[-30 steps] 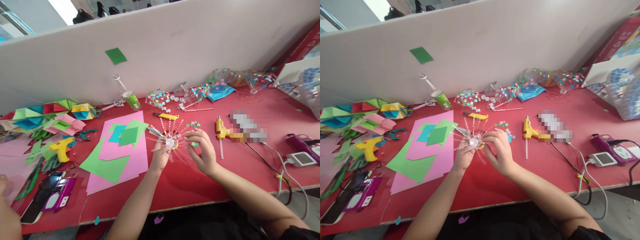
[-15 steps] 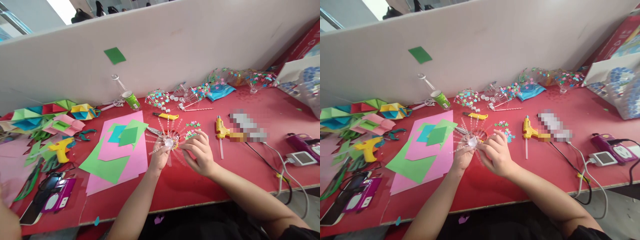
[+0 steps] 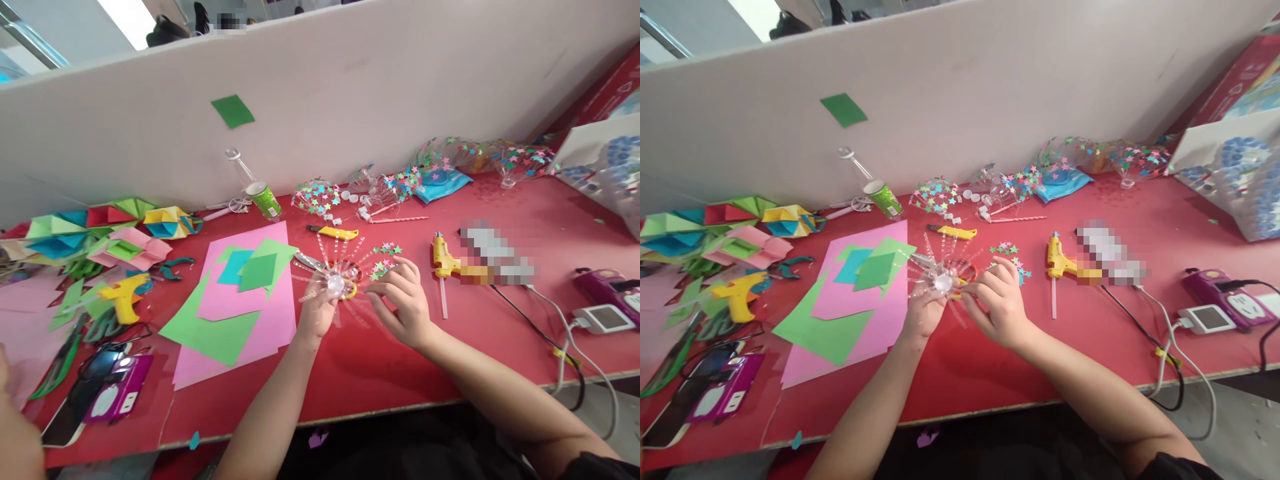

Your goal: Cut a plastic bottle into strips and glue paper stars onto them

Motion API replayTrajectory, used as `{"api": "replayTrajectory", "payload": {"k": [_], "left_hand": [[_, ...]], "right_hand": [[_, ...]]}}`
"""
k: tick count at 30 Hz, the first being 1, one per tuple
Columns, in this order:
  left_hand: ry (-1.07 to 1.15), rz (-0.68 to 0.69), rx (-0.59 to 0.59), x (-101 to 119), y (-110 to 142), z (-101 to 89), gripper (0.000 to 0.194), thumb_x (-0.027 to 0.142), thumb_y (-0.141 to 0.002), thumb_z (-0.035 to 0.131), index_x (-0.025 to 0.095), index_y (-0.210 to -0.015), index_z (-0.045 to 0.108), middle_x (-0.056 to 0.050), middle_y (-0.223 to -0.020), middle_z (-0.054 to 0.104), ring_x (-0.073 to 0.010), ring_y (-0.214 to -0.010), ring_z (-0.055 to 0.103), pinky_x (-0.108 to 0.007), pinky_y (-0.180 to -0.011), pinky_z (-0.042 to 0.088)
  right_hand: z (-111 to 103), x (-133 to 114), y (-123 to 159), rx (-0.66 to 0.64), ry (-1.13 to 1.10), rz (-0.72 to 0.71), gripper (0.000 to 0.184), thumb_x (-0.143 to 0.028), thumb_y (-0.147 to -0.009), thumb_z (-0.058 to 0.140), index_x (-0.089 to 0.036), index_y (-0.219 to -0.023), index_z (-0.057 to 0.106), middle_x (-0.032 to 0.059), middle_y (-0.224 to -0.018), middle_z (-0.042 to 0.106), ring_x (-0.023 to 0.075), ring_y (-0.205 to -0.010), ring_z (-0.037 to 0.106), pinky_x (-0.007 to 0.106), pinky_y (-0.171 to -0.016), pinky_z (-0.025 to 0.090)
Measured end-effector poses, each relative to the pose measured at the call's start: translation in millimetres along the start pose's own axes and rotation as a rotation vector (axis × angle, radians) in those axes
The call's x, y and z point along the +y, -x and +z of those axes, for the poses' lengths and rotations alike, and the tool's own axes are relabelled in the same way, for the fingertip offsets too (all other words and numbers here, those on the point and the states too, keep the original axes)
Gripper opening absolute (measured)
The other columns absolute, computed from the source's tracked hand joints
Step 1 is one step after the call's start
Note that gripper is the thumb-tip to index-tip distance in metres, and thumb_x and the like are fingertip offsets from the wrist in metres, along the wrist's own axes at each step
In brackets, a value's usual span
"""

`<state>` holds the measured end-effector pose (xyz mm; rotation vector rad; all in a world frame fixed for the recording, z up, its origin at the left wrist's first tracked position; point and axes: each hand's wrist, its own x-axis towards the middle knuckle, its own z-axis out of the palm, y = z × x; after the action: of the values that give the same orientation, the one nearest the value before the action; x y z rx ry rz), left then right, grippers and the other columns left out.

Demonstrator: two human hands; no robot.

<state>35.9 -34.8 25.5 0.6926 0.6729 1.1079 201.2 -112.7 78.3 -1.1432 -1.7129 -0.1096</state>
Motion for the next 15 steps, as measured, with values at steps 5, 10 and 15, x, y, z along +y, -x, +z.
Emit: {"api": "replayTrajectory", "payload": {"k": [5, 10, 15], "left_hand": [[0.046, 0.058, 0.082, 20, -11, -11.9, 0.037, 0.006, -0.053, 0.073, 0.022, -0.086, 0.064, 0.001, -0.089, 0.069, -0.015, -0.091, 0.065, -0.028, -0.083, 0.052], [0.079, 0.144, 0.108, 30, -16, -21.7, 0.032, 0.008, -0.056, 0.072, 0.023, -0.084, 0.066, 0.002, -0.092, 0.07, -0.0149, -0.094, 0.065, -0.029, -0.087, 0.052], [0.051, 0.153, 0.061, 28, -13, -17.7, 0.033, 0.012, -0.057, 0.075, 0.022, -0.088, 0.067, 0.0, -0.092, 0.071, -0.0165, -0.093, 0.067, -0.032, -0.091, 0.051]], "right_hand": [[1, 6, 0, 0.006, -0.11, 0.08, 0.018, -0.014, -0.094, 0.048, -0.023, -0.093, 0.064, 0.0044, -0.085, 0.068, 0.019, -0.08, 0.062, 0.039, -0.082, 0.05], [9, 25, 2, -0.163, -0.074, 0.241, 0.017, -0.017, -0.096, 0.048, -0.019, -0.092, 0.064, 0.005, -0.085, 0.068, 0.0165, -0.074, 0.064, 0.028, -0.068, 0.05], [28, 35, 4, -0.575, 0.12, 0.261, 0.009, -0.014, -0.089, 0.057, -0.018, -0.09, 0.065, 0.0057, -0.086, 0.069, 0.0178, -0.08, 0.066, 0.027, -0.072, 0.051]]}}
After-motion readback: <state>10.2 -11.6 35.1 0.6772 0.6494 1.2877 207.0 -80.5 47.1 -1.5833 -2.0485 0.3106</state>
